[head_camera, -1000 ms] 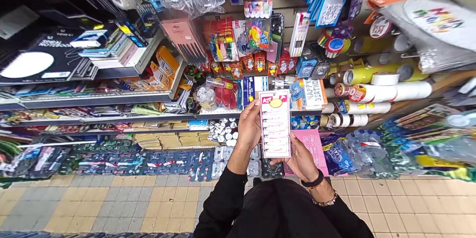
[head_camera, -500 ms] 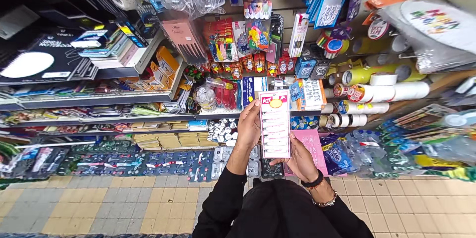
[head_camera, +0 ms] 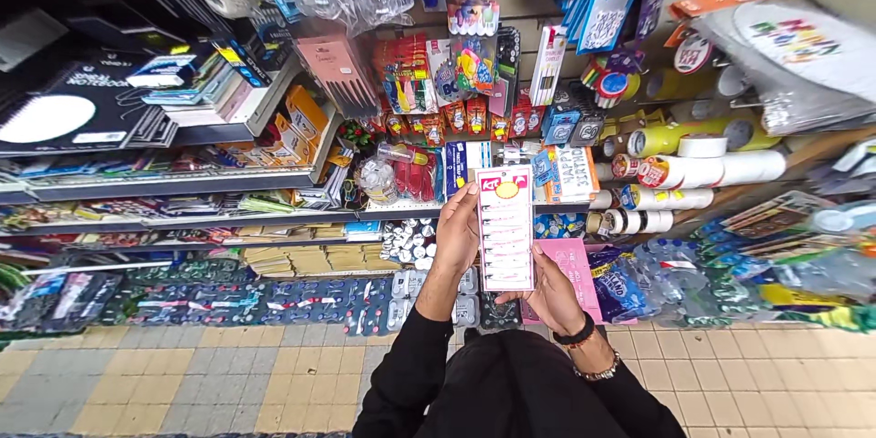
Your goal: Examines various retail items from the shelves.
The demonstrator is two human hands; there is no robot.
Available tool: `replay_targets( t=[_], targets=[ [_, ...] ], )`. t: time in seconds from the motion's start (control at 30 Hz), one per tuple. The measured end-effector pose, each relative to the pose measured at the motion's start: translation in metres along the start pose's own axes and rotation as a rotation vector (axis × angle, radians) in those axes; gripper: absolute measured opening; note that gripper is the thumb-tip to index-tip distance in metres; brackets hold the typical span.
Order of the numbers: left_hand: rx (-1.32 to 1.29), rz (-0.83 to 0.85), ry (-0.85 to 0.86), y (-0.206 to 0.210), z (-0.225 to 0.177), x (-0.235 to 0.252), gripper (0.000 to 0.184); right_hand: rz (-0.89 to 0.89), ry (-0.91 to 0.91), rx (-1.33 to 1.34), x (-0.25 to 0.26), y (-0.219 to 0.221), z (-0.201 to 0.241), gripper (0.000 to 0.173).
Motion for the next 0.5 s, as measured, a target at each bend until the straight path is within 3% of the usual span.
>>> replay_targets(
  t=[0.5],
  targets=[
    [0.002,0.008,-0.006,-0.0027,-0.0034,0.0003,0.039,0.004,-0.003,-0.015,0.0032,0.0021,-0.0005,0.056]
  ],
)
Point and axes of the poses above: each hand's wrist, its own x-axis towards the middle knuckle, its own y-axis out of the palm, z = x × y, the point moved 2 cm from there along x, towards the middle knuckle, and after that the axes turned 11 degrees about y, right-handed, at the moved point
